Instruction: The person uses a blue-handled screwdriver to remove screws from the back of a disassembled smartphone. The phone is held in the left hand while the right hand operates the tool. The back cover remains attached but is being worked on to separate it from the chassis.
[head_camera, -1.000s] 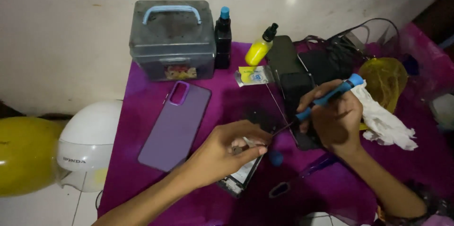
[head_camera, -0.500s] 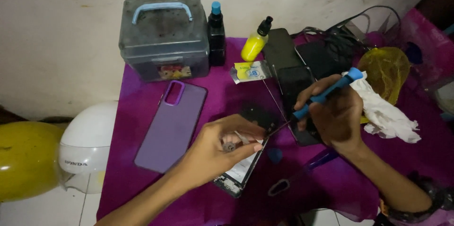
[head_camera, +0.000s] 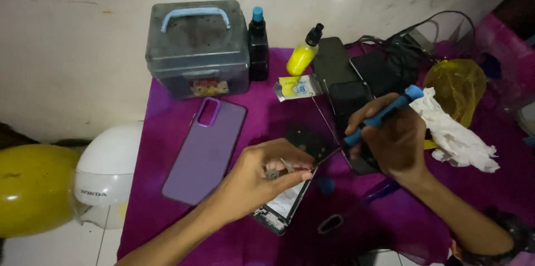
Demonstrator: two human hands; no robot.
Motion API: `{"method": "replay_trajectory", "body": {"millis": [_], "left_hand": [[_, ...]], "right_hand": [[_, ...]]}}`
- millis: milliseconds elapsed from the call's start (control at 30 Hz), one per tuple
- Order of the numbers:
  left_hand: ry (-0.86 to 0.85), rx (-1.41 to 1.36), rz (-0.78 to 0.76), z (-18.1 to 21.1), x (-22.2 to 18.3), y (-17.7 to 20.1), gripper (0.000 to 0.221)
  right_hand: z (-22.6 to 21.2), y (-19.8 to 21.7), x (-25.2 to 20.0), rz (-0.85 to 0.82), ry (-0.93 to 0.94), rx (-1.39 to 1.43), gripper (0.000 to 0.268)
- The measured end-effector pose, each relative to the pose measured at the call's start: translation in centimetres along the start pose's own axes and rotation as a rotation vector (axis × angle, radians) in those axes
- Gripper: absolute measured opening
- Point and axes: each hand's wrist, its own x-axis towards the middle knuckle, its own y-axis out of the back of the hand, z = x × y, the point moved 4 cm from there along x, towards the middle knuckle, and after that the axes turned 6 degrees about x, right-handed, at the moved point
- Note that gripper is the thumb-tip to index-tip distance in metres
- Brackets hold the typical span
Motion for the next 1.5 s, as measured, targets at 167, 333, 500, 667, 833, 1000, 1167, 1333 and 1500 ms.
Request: {"method": "replay_trajectory", "body": {"millis": [167, 333, 500, 667, 833, 1000, 1167, 1333, 1500], "left_hand": [[-0.010, 0.035, -0.003, -0.1, 0.2, 0.1, 0.018], [-0.033, 0.040, 0.005, 0.0, 0.2, 0.1, 0.017], [-0.028, 0.020, 0.001, 0.2, 0.1, 0.2, 0.016], [-0.016, 0.041, -0.008, 0.0, 0.1, 0.1, 0.018], [-0.006, 0.023, -0.010, -0.3, 0.1, 0.0, 0.017], [0.021, 0.055, -0.017, -0.2, 0.2, 0.1, 0.016], [-0.011, 0.039, 0.010, -0.5, 0.2, 0.2, 0.012], [0.096, -0.066, 0.030, -1.0, 0.0, 0.1, 0.009], [0.102, -0.075, 0.037, -1.0, 0.0, 0.1, 0.006]], "right_hand": [[-0.1, -0.1, 0.1, -0.009, 0.051, -0.094, 0.023], [-0.1, -0.1, 0.0, -0.031, 0.067, -0.134, 0.019], [0.4, 0.1, -0.1, -0.010, 0.040, -0.104, 0.025], [0.2, -0.1, -0.1, 0.013, 0.021, -0.122, 0.025], [0.3, -0.1, -0.2, -0.037, 0.032, -0.153, 0.025], [0.0, -0.4, -0.1, -0.017, 0.029, -0.155, 0.024], [0.0, 0.1, -0.5, 0.000, 0.046, -0.071, 0.021], [-0.7, -0.6, -0.3, -0.026, 0.069, 0.004, 0.022], [-0.9, -0.8, -0.3, -0.029, 0.076, 0.045, 0.024]]}}
